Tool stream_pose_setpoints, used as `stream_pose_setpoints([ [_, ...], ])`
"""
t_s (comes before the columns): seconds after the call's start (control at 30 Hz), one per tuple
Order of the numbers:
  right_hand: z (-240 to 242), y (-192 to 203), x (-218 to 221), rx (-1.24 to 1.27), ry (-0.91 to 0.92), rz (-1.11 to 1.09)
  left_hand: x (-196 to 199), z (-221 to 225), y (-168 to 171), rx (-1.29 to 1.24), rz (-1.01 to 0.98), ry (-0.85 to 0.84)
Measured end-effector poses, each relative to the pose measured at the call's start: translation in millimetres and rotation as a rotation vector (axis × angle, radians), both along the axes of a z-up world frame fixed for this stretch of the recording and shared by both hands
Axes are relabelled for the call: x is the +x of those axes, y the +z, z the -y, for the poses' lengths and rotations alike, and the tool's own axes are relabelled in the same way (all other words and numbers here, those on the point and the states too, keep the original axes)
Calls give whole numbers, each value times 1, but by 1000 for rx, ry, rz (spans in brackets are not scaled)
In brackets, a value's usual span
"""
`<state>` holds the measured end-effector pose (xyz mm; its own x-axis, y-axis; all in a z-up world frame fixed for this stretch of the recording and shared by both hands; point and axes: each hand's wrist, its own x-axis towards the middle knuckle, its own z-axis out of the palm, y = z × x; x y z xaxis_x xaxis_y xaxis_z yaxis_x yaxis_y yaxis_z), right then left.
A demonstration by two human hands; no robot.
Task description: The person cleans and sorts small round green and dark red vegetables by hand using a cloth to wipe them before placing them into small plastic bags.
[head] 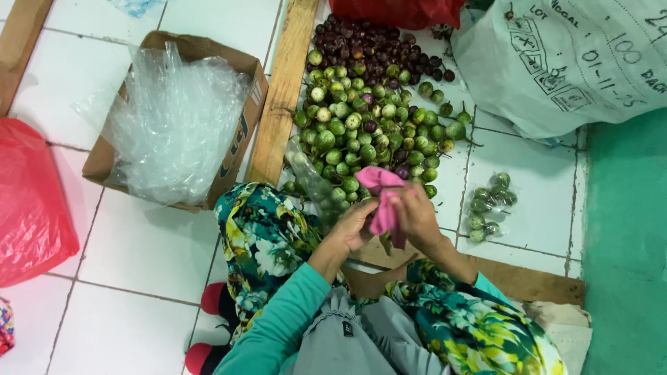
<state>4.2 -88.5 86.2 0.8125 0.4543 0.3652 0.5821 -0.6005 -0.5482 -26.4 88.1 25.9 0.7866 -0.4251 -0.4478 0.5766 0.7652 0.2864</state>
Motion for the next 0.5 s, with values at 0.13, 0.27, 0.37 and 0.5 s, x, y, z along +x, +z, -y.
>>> stream_pose_setpoints([
  [0.13,15,27,13,305,-312,-422,3,-10,30,-25,77,16],
  [0.27,1,65,12,1100,-341,-1015,5,-17,68,204,222,36],
  [0.37,-1,38,5,1112,-282,-1158,5,-12,76,439,276,0],
  [0.5,11,-20,-12,888,-187,-1061,-9,-4,28,604,325,-12],
])
